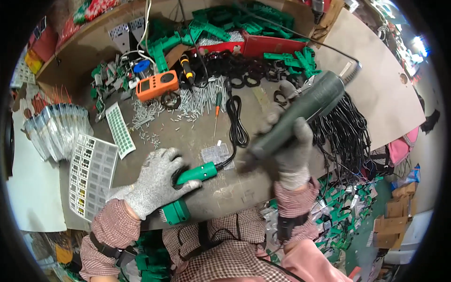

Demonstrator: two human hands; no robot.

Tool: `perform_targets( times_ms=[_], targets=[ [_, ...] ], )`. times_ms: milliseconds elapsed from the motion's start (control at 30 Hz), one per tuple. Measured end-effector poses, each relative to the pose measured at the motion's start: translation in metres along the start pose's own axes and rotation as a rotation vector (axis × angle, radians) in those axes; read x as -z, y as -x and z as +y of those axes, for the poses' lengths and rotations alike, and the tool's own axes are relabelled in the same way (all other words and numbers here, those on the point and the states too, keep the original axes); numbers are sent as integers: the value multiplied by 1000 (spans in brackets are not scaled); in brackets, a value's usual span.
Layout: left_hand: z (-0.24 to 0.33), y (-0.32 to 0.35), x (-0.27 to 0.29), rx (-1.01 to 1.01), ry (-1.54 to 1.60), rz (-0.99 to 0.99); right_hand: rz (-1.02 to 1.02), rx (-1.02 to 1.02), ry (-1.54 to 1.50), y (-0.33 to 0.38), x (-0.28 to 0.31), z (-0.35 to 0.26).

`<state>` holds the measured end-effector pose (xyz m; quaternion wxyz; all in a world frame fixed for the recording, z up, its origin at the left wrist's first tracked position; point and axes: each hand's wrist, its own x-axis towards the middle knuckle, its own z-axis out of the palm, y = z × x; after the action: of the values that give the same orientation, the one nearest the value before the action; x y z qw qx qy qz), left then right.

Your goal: Assembling green plastic housings for a device using an electric screwdriver at a workshop bench.

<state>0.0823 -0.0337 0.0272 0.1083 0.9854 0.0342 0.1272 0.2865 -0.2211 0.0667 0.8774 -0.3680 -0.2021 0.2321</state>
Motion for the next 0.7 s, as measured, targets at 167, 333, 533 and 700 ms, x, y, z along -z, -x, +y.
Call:
perform_targets(
  times_ms=[167,333,533,700],
  targets=[
    [22,-13,-23,175,235,-149,-384,7,-10,-6,-27,60],
    [22,-4,-29,144,179,33,-394,-131,-190,12,-29,76],
    [21,-9,-35,106,208,-1,-992,74,-478,-24,-11,101],
    [16,-9,-31,130,313,-138,-1114,61,-162,-27,-13,96]
  ],
)
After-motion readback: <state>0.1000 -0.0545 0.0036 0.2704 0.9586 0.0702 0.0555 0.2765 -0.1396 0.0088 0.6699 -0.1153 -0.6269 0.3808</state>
